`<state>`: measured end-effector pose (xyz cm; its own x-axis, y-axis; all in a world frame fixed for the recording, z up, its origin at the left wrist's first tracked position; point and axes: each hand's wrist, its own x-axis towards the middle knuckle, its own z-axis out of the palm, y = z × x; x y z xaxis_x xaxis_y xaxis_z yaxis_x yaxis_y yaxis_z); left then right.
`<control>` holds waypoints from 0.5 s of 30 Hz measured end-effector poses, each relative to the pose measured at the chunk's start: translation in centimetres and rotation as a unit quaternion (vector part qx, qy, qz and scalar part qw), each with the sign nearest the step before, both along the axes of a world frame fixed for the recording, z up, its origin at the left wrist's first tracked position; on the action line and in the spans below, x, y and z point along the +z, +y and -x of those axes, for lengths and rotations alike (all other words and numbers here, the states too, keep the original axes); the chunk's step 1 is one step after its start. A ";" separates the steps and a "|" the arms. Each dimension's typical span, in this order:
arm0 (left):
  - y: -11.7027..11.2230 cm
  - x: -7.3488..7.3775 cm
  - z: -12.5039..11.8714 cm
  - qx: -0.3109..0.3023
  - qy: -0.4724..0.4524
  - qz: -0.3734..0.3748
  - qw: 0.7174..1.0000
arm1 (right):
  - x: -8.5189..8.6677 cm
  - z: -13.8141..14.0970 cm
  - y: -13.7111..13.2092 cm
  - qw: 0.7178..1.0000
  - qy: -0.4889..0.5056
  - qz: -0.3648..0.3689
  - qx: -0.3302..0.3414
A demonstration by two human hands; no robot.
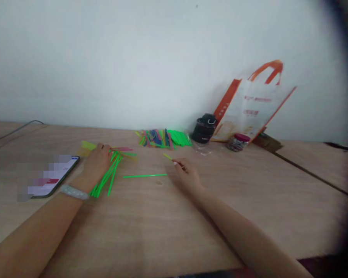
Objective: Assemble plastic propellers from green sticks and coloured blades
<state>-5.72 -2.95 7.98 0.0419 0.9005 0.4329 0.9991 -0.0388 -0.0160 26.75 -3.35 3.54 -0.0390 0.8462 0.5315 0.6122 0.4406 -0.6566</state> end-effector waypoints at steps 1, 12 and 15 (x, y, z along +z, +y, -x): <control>-0.1 0.1 -0.3 -0.010 0.004 -0.009 1.000 | -0.1 -0.5 0.4 1.000 -0.009 -0.002 -0.013; -4.1 -2.3 -10.0 -0.279 0.066 0.021 0.958 | -0.1 -3.0 1.6 0.947 -0.304 0.033 -0.103; -3.8 -3.4 -11.6 -0.307 0.061 0.041 0.949 | -0.3 -2.6 1.7 0.935 -0.334 0.043 -0.107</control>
